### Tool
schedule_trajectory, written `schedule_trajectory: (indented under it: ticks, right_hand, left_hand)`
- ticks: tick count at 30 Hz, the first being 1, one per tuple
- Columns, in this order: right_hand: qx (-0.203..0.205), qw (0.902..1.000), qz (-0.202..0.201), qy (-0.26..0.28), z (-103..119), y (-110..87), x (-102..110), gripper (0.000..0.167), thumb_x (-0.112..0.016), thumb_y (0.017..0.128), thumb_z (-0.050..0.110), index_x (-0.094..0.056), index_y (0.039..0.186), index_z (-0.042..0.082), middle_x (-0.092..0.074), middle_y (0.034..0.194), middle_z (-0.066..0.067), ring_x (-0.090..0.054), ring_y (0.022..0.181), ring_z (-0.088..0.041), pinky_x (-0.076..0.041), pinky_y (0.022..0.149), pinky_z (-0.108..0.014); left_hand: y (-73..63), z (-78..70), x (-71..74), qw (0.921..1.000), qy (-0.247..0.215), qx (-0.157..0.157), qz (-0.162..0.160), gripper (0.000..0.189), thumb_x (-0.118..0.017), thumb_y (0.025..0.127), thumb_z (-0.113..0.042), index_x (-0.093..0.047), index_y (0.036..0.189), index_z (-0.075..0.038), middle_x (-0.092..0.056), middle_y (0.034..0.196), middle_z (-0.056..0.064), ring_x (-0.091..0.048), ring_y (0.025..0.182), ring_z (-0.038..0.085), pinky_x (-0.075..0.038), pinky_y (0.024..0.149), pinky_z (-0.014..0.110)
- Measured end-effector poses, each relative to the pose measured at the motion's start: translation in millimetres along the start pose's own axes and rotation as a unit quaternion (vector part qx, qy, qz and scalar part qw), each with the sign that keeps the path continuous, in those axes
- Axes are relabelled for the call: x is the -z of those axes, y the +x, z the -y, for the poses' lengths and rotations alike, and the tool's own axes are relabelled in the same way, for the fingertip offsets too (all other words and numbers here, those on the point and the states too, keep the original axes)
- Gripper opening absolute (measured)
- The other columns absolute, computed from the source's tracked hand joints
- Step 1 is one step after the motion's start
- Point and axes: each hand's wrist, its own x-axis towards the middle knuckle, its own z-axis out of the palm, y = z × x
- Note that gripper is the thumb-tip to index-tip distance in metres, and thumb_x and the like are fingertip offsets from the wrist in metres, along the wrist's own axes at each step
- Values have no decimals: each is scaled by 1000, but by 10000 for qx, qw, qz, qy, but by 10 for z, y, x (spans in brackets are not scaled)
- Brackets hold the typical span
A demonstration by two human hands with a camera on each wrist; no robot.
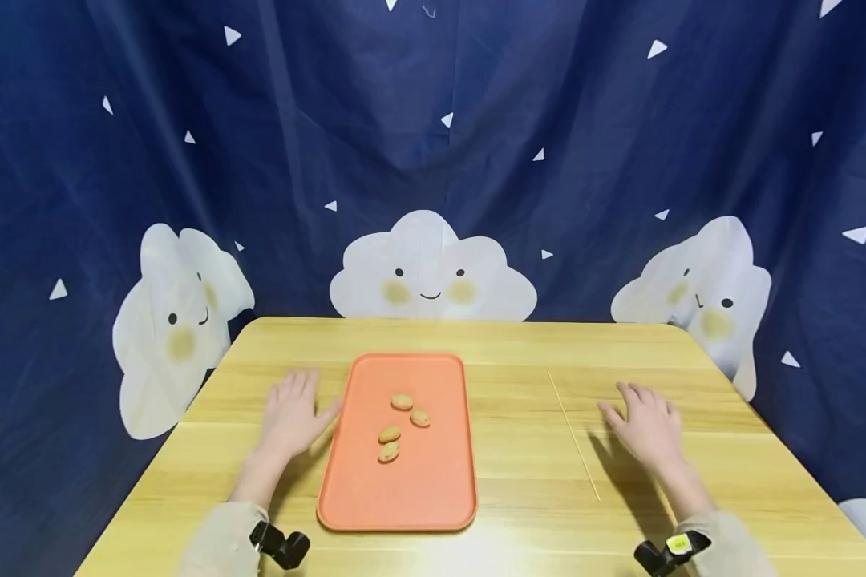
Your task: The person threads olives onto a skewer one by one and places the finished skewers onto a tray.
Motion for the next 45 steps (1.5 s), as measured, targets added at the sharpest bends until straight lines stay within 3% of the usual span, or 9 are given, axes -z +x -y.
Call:
schedule_trajectory:
  ticks: [4,8,13,16,19,28,33,40,45]
  right_hand:
    - [92,9992,-238,299,49,-93,-52,50,-60,89,32,-54,119,-7,-53,114,-33,-47,103,-51,-36,82,-64]
    - [-18,9951,-215,967,65,-150,-89,48,-63,87,26,-55,117,-10,-57,108,-31,-52,98,-47,-41,80,-59]
    - [-372,9796,172,1969,68,-201,-142,50,-64,88,23,-51,120,-13,-58,104,-29,-56,94,-41,-47,79,-51]
    - [-487,9739,345,2188,76,-237,-196,49,-66,86,22,-52,118,-13,-60,101,-26,-59,90,-37,-48,78,-47]
    - [-601,9710,490,2263,98,-275,-248,49,-67,86,24,-54,116,-12,-63,98,-21,-60,89,-33,-49,78,-45]
    - [-783,9665,842,2295,136,-344,-368,48,-68,85,28,-57,112,-9,-63,96,-12,-57,90,-27,-48,77,-40]
    - [-671,9692,787,2233,114,-345,-400,39,-70,84,24,-61,106,-7,-63,99,-17,-58,91,-30,-48,79,-44]
    - [-461,9793,697,1845,108,-349,-418,28,-74,78,23,-67,93,1,-60,90,-9,-55,84,-23,-46,73,-39]
    - [-468,9835,654,1620,116,-346,-433,20,-74,76,19,-68,88,5,-58,85,-6,-53,81,-22,-41,70,-38]
  left_hand:
    - [-47,-124,-82,9981,-411,-271,-364,58,-59,88,-36,-51,128,5,-48,130,25,-38,123,43,-24,104,57]
    - [-95,-261,-157,9896,-1305,-269,-548,47,-66,85,-28,-59,120,4,-57,119,23,-49,114,41,-37,97,53]
    - [-146,-399,-235,9681,-2426,199,-594,35,-69,83,-23,-66,108,2,-66,100,15,-61,92,29,-50,82,42]
    - [-183,-445,-276,9520,-2976,470,-546,27,-71,82,-22,-68,97,1,-66,84,7,-61,75,19,-52,68,31]
    - [-227,-480,-304,9421,-3274,610,-395,24,-73,81,-20,-67,94,0,-65,79,2,-58,71,14,-50,64,25]
    - [-293,-527,-419,9334,-3537,456,401,25,-76,77,-16,-67,94,0,-66,83,2,-62,76,15,-51,71,26]
    - [-278,-534,-462,9368,-3445,275,541,23,-76,76,-17,-70,94,-4,-68,86,1,-61,77,14,-50,71,25]
    - [-262,-585,-475,9290,-3620,200,741,32,-79,73,-18,-70,98,-1,-68,88,4,-62,82,18,-50,76,29]
    - [-267,-619,-493,9428,-3257,34,714,32,-80,70,-18,-70,97,-4,-66,95,3,-60,90,20,-48,82,35]
